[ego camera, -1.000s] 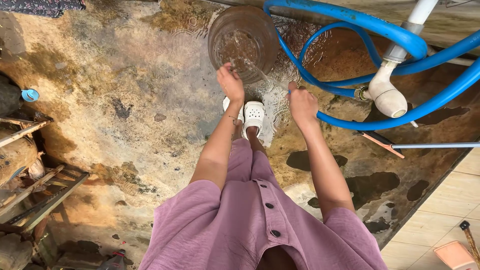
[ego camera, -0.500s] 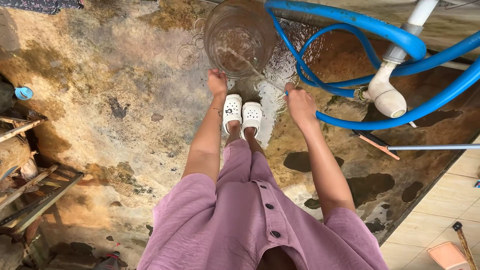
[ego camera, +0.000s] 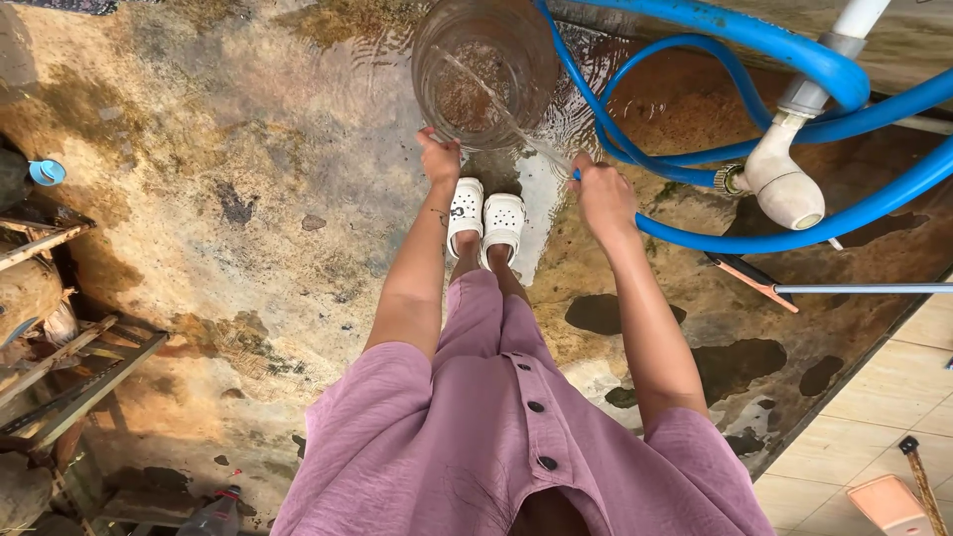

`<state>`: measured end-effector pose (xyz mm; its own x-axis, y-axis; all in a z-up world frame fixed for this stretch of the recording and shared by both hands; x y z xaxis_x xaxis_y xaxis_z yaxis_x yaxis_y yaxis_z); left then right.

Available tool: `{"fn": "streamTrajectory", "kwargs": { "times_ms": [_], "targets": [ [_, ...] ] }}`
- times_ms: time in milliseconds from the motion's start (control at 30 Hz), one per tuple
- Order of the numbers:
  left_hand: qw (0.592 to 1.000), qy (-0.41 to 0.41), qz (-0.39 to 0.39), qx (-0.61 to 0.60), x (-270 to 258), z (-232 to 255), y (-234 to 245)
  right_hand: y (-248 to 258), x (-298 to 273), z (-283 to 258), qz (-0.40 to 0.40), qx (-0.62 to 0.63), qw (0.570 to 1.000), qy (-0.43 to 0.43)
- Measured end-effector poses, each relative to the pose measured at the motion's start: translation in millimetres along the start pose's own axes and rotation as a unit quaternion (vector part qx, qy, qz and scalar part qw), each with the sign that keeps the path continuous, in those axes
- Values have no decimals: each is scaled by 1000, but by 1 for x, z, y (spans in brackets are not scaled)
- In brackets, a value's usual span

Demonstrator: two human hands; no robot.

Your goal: Washing a large plastic water bottle and rinsing hands using a water hose.

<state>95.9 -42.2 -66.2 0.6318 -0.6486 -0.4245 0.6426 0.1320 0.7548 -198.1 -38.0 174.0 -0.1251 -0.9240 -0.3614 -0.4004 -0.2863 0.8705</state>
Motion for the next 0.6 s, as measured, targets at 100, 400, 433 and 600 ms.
{"fn": "streamTrajectory", "kwargs": {
  "times_ms": [100,400,433,600],
  "targets": [
    [996,60,-36,-56,-13,8,5,18,-5,-11,-14,14,999,-28],
    [991,81,-57,-93,-21,-6,-8,18,2,-6,52,29,997,-44],
    [991,81,-57,-94,-20,-5,-8,18,3,-7,53,29,997,-44],
    [990,72,-54,-105,-20,-9,-7,20,-2,-6,33,4,998,-61]
  ]
}}
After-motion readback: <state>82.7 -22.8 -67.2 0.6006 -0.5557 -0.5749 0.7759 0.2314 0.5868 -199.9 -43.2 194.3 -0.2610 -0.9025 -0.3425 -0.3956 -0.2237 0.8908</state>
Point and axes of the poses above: each hand's wrist, its own x-axis towards the middle knuckle, its own y-axis out of the back of the hand, z = x × y, the point moved 5 cm from there along x, towards the middle knuckle, and after that the axes turned 15 degrees about z, right-handed, at the moved point
